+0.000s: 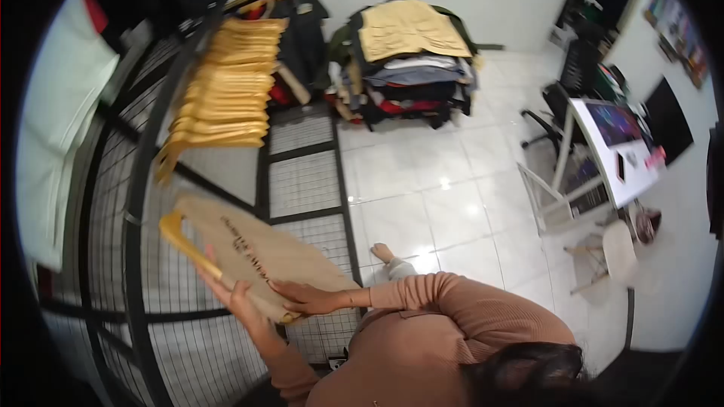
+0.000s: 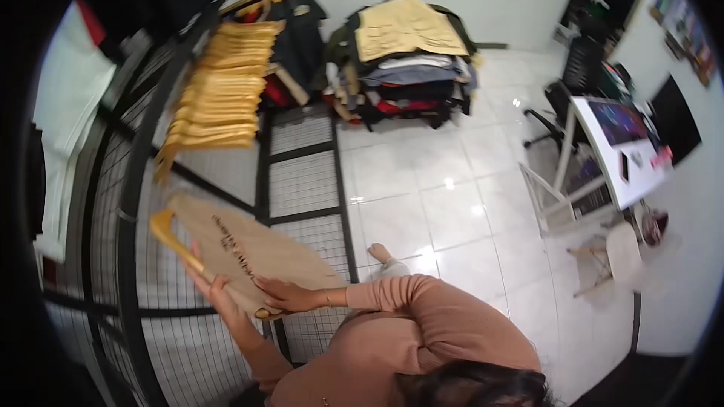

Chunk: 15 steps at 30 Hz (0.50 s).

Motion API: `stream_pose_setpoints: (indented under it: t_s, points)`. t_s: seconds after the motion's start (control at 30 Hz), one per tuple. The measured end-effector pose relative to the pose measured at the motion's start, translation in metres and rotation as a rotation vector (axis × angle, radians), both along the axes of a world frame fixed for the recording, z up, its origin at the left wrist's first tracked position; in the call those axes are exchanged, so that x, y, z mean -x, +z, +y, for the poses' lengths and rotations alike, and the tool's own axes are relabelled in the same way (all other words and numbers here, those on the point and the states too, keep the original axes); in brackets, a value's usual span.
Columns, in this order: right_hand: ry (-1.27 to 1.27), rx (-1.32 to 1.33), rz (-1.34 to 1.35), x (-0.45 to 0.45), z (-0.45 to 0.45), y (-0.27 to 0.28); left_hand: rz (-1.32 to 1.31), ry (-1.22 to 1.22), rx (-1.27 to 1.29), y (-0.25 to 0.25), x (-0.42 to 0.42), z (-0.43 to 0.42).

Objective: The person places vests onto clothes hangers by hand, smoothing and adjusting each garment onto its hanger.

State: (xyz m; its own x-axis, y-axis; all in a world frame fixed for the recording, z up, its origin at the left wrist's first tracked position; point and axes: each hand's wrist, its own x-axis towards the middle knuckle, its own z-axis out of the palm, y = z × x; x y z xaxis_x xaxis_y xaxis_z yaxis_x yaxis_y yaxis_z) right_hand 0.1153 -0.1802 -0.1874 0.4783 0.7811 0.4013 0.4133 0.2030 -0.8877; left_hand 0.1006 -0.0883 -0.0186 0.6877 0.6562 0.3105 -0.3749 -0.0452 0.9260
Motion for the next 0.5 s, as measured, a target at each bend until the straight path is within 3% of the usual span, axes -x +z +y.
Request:
stream_pose_setpoints:
  t_s: [0.07, 0.1, 0.13, 0.17, 0.23, 0.3, 0.37, 0.43, 0.5]
  points:
    - [0.32, 0.522, 0.167, -0.017, -0.035, -0.014, 0.055, 0.002, 0.025, -0.001, 0.008, -0.002]
    - [0.359, 0.443, 0.234, -0.024, -0.056, -0.019, 0.099, 0.06, 0.036, 0.001, 0.015, -0.002]
    - [0.399, 0.361, 0.298, -0.033, -0.077, -0.017, 0.13, 0.042, -0.163, 0.006, 0.023, 0.001]
    - [0.378, 0.394, 0.219, -0.043, -0.096, -0.014, 0.149, 0.027, -0.359, 0.005, 0.032, 0.002]
    - [0.352, 0.436, 0.15, -0.064, -0.135, 0.018, 0.178, 0.088, -0.443, -0.01, 0.055, 0.003]
    - [0.586, 0.687, 0.265, -0.074, -0.16, 0.051, 0.207, 0.189, -0.54, -0.023, 0.082, 0.007]
    - [0.664, 0.691, 0.248, -0.068, -0.168, 0.054, 0.348, 0.272, -0.57, -0.037, 0.11, 0.002]
    - [0.794, 0.698, 0.217, -0.064, -0.17, 0.054, 0.36, -0.033, -0.333, -0.038, 0.134, -0.016]
    - [0.835, 0.683, 0.193, -0.061, -0.164, 0.042, 0.695, -0.395, -0.246, -0.037, 0.149, -0.033]
